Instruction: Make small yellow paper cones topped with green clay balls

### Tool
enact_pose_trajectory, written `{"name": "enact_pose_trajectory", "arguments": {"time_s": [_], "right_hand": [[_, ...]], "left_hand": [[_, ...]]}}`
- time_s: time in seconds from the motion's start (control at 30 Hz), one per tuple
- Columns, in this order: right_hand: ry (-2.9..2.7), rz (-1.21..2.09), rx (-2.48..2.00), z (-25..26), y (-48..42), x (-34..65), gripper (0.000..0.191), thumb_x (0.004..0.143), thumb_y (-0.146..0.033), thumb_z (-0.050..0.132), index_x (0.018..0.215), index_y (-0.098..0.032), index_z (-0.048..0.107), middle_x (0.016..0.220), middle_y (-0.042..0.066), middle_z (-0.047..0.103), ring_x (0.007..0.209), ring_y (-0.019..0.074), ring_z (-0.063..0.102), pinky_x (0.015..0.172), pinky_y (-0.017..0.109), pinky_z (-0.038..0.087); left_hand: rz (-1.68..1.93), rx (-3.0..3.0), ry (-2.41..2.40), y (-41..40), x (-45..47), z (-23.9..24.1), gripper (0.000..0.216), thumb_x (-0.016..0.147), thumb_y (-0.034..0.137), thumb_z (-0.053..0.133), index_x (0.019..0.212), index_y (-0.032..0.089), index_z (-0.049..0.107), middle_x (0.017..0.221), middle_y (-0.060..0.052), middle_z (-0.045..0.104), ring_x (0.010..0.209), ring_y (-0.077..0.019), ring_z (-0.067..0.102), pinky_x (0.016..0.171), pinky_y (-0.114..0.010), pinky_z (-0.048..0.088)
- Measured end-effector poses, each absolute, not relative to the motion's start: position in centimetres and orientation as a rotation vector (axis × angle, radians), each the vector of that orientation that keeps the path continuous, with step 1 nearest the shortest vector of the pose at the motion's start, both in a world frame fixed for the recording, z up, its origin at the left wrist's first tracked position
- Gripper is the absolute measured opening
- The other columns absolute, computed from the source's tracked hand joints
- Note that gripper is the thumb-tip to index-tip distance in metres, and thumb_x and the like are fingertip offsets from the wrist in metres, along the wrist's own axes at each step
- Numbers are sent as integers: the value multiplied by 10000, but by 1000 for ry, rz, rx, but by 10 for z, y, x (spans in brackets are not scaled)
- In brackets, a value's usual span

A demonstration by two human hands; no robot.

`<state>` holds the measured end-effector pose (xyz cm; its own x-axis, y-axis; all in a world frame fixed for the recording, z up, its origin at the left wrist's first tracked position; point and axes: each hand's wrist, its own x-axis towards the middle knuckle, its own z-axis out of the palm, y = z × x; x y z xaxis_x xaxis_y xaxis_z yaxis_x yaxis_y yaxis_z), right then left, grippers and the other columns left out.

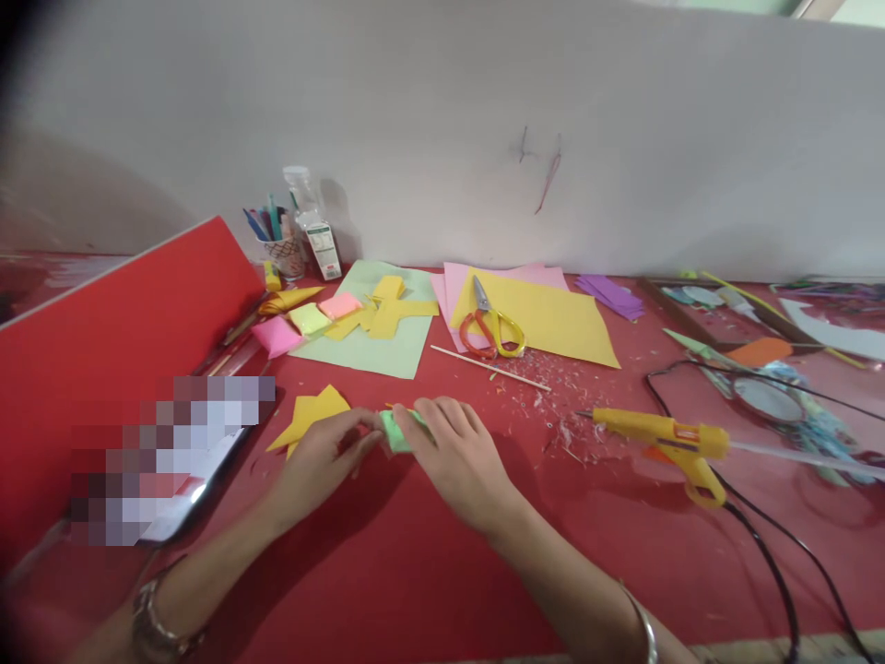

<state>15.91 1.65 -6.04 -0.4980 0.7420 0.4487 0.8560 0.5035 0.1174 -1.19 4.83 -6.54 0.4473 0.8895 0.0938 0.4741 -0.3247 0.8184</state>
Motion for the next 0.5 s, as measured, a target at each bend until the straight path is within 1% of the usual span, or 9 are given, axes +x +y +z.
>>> {"name": "enact_pose_trajectory", "arguments": {"time_s": [0.07,0.17,0.27,0.37,0.5], "right_hand": [[-2416,-495,-1335,-61,16,158,328,802,-94,445,1105,-179,538,875,99,565,810,212,500,698,331,425],[-2396,-513,-1349,-61,16,157,316,824,-109,396,1099,-168,540,893,99,569,829,213,500,724,345,433],[-2372,-497,-1346,-63,17,156,300,838,-143,392,1098,-153,542,914,105,561,857,217,503,756,354,430],[-2376,-443,-1348,-63,17,156,316,858,-152,348,1113,-180,532,905,95,556,846,206,501,745,359,441],[-2410,-380,-1280,-61,15,156,317,852,-140,346,1109,-137,532,895,108,553,828,212,486,718,358,456]], "left_hand": [[698,1874,1112,49,-12,-66,181,800,243,411,690,181,540,544,54,514,424,-73,421,479,-203,364],[683,1792,1057,51,-13,-66,172,786,249,424,663,173,519,559,54,498,428,-68,408,460,-196,349],[688,1813,1010,51,-15,-65,155,779,235,420,654,177,491,596,46,518,499,-82,461,508,-206,369],[662,1907,1013,50,-16,-64,144,783,211,408,656,185,470,634,35,548,599,-103,509,574,-222,377],[595,1946,1056,48,-15,-62,155,788,212,393,639,187,428,632,30,525,599,-109,492,562,-226,359]]}}
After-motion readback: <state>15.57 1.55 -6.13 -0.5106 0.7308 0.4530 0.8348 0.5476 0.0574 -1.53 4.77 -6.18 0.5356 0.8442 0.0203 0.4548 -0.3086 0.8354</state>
